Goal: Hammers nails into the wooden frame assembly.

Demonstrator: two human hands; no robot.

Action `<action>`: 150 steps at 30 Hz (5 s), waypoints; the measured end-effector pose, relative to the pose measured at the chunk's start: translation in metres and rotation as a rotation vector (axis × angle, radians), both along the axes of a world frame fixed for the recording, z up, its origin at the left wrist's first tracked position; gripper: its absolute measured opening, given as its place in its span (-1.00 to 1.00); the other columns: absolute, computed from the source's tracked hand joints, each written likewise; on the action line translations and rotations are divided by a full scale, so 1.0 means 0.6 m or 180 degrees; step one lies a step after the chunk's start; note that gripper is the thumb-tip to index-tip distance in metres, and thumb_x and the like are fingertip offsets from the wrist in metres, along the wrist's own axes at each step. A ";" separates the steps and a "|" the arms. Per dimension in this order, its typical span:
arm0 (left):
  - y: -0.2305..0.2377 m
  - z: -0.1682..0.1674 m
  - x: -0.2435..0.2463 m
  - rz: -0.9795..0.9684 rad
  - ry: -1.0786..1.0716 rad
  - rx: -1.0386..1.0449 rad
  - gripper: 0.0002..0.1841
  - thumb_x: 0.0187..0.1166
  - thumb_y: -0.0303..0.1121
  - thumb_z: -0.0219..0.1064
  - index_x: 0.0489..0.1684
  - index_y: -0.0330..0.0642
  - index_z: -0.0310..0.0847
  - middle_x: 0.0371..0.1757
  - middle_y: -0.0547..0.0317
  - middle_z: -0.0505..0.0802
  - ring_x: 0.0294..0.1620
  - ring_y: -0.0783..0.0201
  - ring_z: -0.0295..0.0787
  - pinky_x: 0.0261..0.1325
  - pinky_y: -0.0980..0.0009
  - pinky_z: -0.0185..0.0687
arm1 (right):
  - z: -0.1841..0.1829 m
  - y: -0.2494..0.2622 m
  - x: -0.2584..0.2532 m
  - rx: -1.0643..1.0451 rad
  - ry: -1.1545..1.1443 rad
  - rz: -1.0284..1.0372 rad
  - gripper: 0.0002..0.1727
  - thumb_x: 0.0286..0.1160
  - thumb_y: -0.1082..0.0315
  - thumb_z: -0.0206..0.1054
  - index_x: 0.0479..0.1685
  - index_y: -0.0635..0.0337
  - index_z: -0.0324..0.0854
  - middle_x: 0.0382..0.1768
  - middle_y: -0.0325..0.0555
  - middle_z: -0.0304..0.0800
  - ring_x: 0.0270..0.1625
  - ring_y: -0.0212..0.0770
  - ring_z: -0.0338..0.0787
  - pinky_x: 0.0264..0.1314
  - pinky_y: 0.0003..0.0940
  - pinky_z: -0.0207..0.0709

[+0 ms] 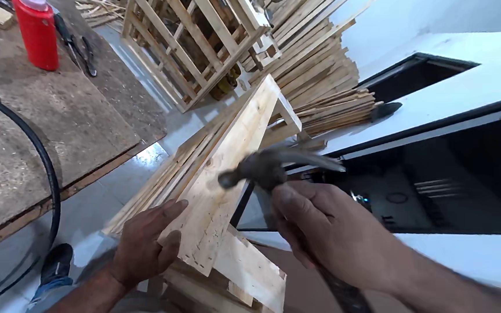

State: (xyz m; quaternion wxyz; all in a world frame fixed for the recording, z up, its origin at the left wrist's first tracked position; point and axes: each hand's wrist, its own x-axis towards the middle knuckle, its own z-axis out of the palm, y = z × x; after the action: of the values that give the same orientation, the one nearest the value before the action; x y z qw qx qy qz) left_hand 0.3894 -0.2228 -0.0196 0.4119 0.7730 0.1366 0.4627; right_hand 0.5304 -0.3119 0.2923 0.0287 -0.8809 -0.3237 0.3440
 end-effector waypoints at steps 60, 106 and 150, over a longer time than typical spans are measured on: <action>-0.020 0.004 -0.006 -0.0071 0.0058 -0.0071 -0.49 0.67 -0.07 0.01 0.38 -0.06 0.73 0.26 0.21 0.89 0.16 0.41 0.87 0.13 0.32 0.82 | 0.015 -0.067 -0.035 -0.0259 -0.0430 0.0656 -0.40 0.83 -0.23 -0.12 -0.24 0.02 0.64 -0.62 -0.26 0.58 -0.62 -0.31 0.65 -0.58 -0.29 0.61; -0.014 0.006 -0.013 -0.0378 0.0253 0.0144 -0.35 0.76 0.19 -0.10 0.56 -0.05 0.56 0.21 0.10 0.90 0.09 0.38 0.88 0.08 0.32 0.82 | -0.144 -0.206 -0.063 0.2096 -0.0783 -0.0567 -0.51 0.81 -0.06 0.11 -0.05 0.23 0.67 -0.50 -0.21 0.72 -0.52 -0.33 0.74 -0.49 -0.32 0.71; 0.004 0.007 -0.008 -0.0855 0.0405 0.0340 -0.27 0.71 0.30 -0.14 0.74 0.06 0.32 0.22 0.05 0.87 0.06 0.31 0.90 0.02 0.25 0.85 | -0.163 -0.175 0.018 0.0539 -0.0480 -0.0664 -0.43 0.77 -0.17 0.05 0.16 0.14 0.69 -0.25 0.00 0.79 -0.19 -0.05 0.81 -0.08 0.06 0.68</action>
State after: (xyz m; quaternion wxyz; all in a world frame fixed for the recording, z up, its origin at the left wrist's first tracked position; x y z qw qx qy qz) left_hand 0.3845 -0.2207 -0.0154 0.4190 0.8328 0.0330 0.3602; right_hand 0.5410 -0.4171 0.1943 0.1141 -0.9276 -0.2596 0.2434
